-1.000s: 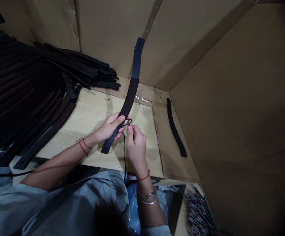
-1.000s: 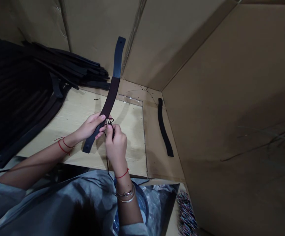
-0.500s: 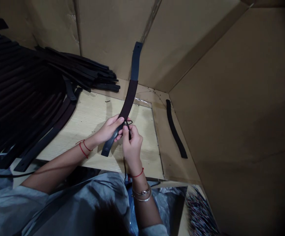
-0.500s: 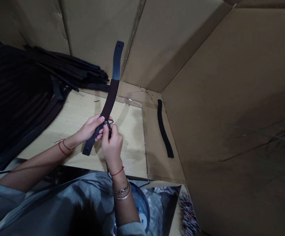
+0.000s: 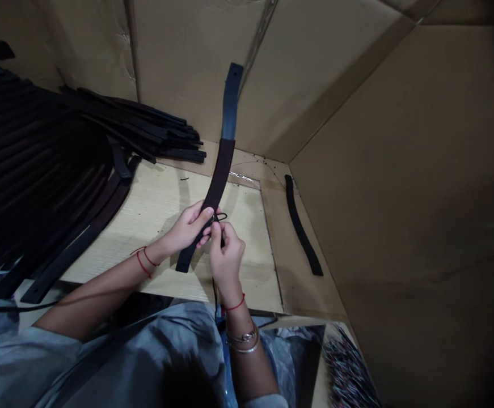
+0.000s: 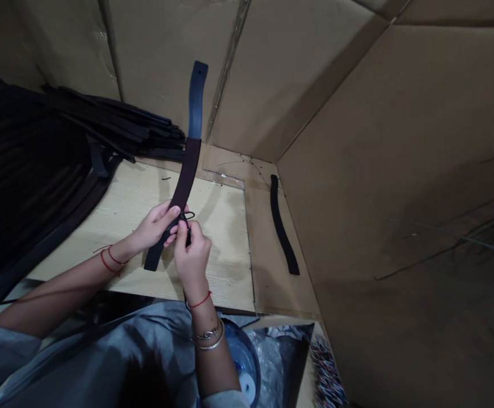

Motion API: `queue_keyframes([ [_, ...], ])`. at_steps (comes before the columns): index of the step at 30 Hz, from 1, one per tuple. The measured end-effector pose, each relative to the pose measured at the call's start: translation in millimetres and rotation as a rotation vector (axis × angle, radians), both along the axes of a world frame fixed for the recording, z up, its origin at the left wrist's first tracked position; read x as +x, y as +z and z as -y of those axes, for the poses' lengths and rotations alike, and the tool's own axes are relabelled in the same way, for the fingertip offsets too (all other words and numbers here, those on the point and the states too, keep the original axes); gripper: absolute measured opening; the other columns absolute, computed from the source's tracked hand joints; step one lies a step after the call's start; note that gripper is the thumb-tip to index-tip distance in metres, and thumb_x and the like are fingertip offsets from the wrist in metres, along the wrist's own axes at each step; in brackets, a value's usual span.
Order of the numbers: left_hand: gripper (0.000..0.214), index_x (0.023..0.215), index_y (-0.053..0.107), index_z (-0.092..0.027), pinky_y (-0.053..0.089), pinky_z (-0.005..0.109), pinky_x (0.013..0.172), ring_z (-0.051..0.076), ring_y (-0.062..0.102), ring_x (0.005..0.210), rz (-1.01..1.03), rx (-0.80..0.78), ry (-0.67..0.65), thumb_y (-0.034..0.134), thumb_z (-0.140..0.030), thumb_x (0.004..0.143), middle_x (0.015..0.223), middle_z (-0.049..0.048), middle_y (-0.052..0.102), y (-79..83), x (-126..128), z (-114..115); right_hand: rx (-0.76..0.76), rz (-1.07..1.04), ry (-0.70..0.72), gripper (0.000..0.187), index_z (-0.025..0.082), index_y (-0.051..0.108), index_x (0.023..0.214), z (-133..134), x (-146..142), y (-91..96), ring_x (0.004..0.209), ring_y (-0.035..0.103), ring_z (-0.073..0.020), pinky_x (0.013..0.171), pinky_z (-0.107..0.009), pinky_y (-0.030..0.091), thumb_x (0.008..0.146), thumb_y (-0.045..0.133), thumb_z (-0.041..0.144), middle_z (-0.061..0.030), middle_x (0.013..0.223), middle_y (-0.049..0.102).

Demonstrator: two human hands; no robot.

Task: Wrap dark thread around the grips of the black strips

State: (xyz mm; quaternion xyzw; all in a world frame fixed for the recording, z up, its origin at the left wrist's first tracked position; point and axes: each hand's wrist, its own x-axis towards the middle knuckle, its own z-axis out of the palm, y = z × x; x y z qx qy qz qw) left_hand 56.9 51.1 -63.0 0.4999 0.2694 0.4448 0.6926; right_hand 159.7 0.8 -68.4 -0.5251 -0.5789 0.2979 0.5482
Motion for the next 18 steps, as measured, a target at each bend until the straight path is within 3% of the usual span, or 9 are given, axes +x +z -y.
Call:
queue_keyframes([
  [5, 0.045, 0.095, 0.051, -0.018, 0.034, 0.014, 0.030, 0.005, 0.042, 0.033, 0.003, 0.020, 0.059, 0.062, -0.059, 0.080, 0.051, -0.0105, 0.044, -0.5, -4, -6, -0.038, 0.225, -0.162, 0.034, 0.021, 0.055, 0.077, 8, 1, -8.5, 0.051, 0.052, -0.0135, 0.055, -0.024, 0.044, 0.100, 0.036, 0.038, 0.0033, 0.059, 0.054],
  [9, 0.041, 0.095, 0.049, -0.020, 0.035, 0.014, 0.031, 0.005, 0.043, 0.035, 0.035, 0.014, 0.143, 0.060, -0.058, 0.083, 0.053, -0.0108, 0.042, 0.7, -14, -19, -0.084, 0.370, -0.294, 0.037, 0.020, 0.055, 0.075, 15, 25, -16.6, 0.054, 0.046, -0.0151, 0.052, -0.025, 0.035, 0.099, 0.036, 0.041, 0.0025, 0.060, 0.049],
  [12, 0.034, 0.095, 0.050, -0.019, 0.034, 0.015, 0.033, 0.005, 0.043, 0.036, 0.034, -0.018, 0.201, 0.057, -0.052, 0.087, 0.052, -0.0105, 0.042, -0.8, -14, -33, -0.165, 0.494, -0.301, 0.031, 0.016, 0.062, 0.089, 11, 53, -20.4, 0.057, 0.051, -0.0178, 0.055, -0.026, 0.036, 0.095, 0.044, 0.041, -0.0015, 0.065, 0.058],
  [15, 0.025, 0.101, 0.053, -0.018, 0.037, 0.016, 0.037, 0.006, 0.045, 0.039, 0.018, -0.090, 0.281, 0.049, -0.042, 0.095, 0.057, -0.0085, 0.046, -9.8, -2, -52, -0.254, 0.644, -0.291, 0.028, 0.011, 0.064, 0.107, -1, 78, -23.7, 0.067, 0.059, -0.0227, 0.062, -0.029, 0.041, 0.089, 0.054, 0.030, -0.0091, 0.075, 0.066],
  [18, 0.029, 0.113, 0.057, -0.015, 0.054, 0.027, 0.060, 0.012, 0.062, 0.068, -0.012, -0.194, 0.343, 0.052, -0.037, 0.095, 0.091, 0.0030, 0.064, -24.0, 14, -69, -0.305, 0.760, -0.309, 0.041, 0.010, 0.058, 0.125, -15, 101, -24.1, 0.086, 0.062, -0.0271, 0.076, -0.032, 0.045, 0.086, 0.056, 0.022, -0.0156, 0.094, 0.067],
])
